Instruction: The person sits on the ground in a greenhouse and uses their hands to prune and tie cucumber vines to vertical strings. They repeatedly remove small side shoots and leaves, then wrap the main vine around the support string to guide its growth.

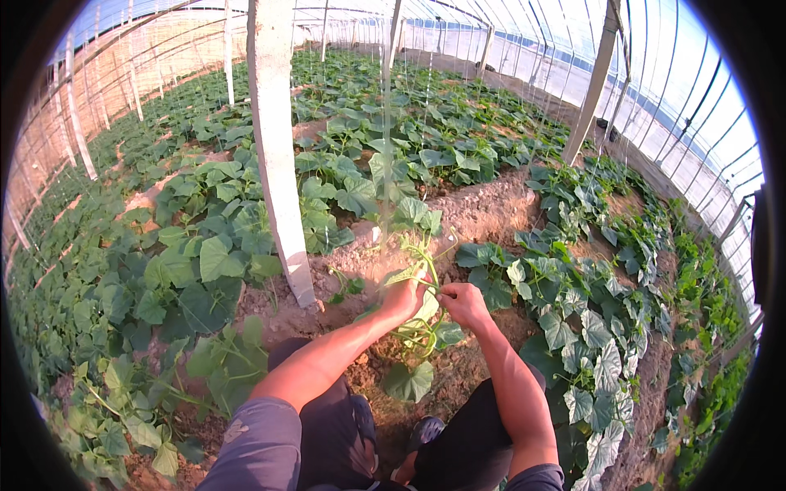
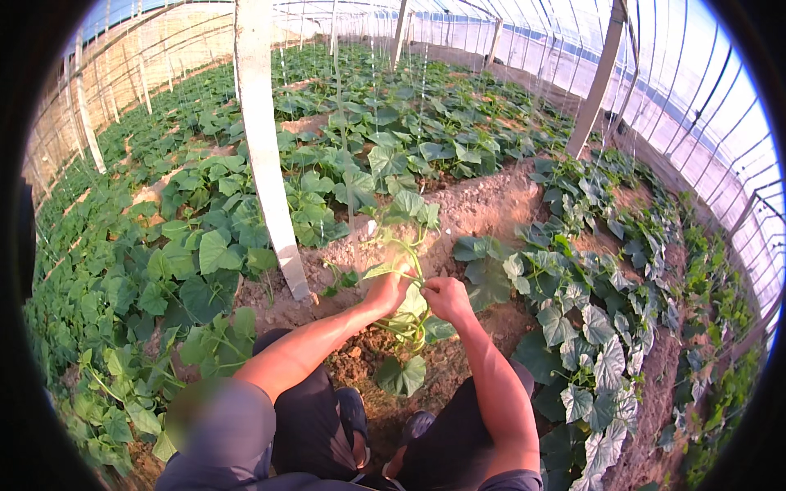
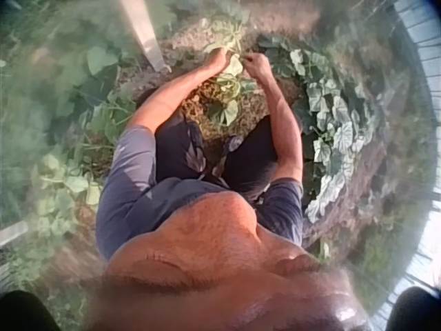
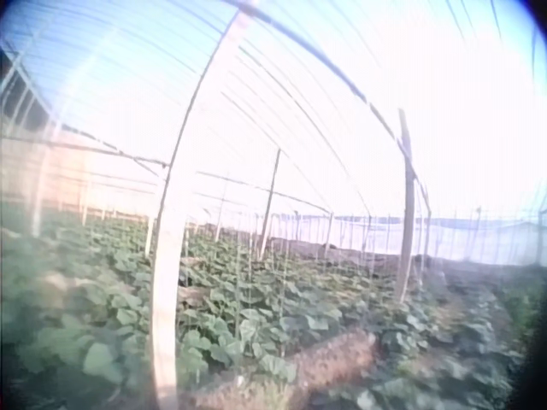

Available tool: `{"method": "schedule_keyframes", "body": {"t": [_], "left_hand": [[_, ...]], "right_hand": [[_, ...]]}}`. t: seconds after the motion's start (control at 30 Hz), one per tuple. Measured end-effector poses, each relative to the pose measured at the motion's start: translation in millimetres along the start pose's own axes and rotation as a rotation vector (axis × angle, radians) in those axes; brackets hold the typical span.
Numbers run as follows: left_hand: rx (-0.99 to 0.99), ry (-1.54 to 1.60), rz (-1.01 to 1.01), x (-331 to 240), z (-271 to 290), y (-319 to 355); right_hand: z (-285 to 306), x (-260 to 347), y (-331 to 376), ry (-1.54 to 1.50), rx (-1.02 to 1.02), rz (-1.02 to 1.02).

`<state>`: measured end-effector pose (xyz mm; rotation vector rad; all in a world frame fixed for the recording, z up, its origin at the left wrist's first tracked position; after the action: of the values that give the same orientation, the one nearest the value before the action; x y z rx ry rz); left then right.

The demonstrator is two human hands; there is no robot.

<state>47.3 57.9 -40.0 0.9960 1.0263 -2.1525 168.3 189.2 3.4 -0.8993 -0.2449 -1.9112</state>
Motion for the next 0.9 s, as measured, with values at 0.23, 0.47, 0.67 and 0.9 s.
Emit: {"method": "schedule_keyframes", "body": {"t": [0.23,0.47,0.67,0.9], "left_hand": [[-0.509,0.078,0.120,65.7,124.1,-63.2],[-0.240,-0.198,-0.331,-100.2,111.7,-31.1],[-0.189,-0.345,-0.376,-87.2,109.2,-30.1],[-0.537,-0.479,-0.022,-26.4,184.5,-57.7]], "right_hand": [[-20.7,22.4,-5.5,-0.042,0.034,0.032],[-21.9,12.3,0.6,0.048,0.070,0.027],[-37.5,34.3,5.6,0.021,0.118,0.032],[-21.2,10.4,-0.9,0.042,0.006,-0.052]]}}
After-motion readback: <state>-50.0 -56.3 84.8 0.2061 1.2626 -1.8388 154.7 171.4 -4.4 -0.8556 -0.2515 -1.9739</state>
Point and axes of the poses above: each hand's wrist, its own y-axis away from the middle knuckle, its own z-axis out of the back of the hand, x = y × z, the point moved 6 cm from there along -y, towards the middle knuckle, and after that the axes turned 8 degrees about -x, right-handed, at the moved point
